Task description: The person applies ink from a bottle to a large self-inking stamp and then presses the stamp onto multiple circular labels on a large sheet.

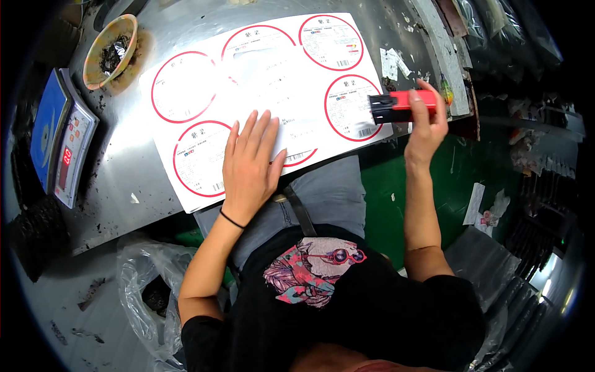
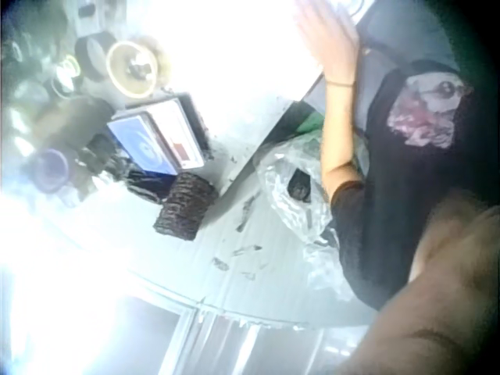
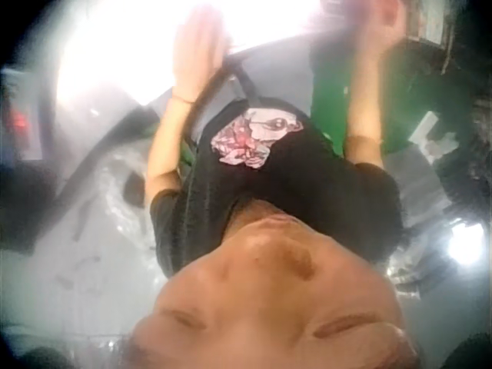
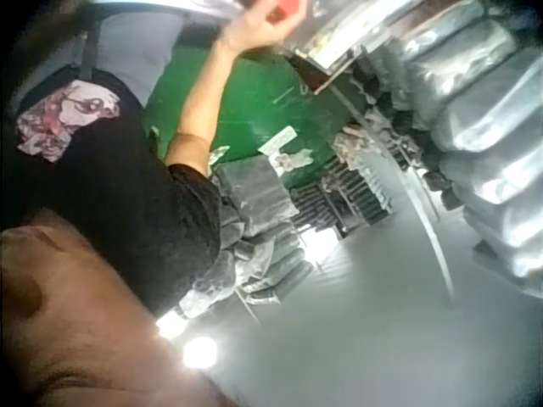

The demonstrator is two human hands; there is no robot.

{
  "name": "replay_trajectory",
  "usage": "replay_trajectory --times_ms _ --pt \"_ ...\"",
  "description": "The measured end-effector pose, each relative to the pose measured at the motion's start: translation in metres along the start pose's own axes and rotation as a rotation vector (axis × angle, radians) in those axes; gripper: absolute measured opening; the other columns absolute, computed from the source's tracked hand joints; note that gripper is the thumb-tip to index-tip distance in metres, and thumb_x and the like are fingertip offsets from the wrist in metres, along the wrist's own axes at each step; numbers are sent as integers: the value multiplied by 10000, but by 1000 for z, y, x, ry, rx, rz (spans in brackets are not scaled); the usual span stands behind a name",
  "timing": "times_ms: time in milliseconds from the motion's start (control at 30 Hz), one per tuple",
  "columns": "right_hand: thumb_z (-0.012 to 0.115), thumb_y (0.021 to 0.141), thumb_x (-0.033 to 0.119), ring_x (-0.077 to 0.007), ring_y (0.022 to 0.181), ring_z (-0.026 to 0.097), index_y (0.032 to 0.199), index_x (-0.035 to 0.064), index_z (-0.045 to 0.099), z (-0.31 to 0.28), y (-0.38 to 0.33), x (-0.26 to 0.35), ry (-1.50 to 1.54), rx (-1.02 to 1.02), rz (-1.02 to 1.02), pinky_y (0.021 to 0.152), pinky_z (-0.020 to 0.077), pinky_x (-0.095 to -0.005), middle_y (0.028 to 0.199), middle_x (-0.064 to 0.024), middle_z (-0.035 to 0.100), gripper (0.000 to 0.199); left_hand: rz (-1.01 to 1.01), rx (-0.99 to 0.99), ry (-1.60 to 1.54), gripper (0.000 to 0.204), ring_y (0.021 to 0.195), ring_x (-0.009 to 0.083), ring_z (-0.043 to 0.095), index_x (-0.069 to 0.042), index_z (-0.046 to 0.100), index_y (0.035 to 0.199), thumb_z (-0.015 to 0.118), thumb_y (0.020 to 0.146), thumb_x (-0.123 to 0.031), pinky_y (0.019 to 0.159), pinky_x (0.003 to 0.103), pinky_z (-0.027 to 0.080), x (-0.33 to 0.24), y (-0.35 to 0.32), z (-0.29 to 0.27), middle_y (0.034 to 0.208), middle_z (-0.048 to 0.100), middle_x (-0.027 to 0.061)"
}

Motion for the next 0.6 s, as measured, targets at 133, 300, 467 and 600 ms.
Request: replay_trajectory --times_ms 133,300,467,600 --pt "822 864 270 -200 913 622 1228 52 689 43 -9 23 -253 145 -243 815 508 -308 1052 -96 654 445 -92 116 93 677 1495 313 372 -50 525 1477 727 910 -359 1245 508 232 16 10 22 1561 478 131" --pt "864 753 258 -288 949 610 1226 102 721 103 -20 58 -429 238 -739 773 528 -387 1029 -107 641 518 -166 74 105 786 1484 317 383 2 472 1493 741 892 -427 1231 529 238 15 12 25 1572 454 154" --pt "839 745 282 -269 908 622 1235 121 719 148 -50 75 -441 320 -892 717 530 -368 1028 -107 635 529 -197 56 115 864 1480 321 387 45 439 1494 750 874 -470 1230 524 240 18 11 25 1572 441 181" --pt "844 760 287 -265 923 640 1247 105 706 166 -66 32 -497 360 -885 699 530 -356 1073 -109 642 537 -201 49 113 883 1476 308 396 44 446 1491 749 865 -500 1235 503 242 18 14 26 1571 446 172"
Point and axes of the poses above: each hand's wrist, its own y-axis towards the middle knuckle, its own z-axis out of the palm, x = y × z, the point moved 7 cm from there along y, towards the middle knuckle
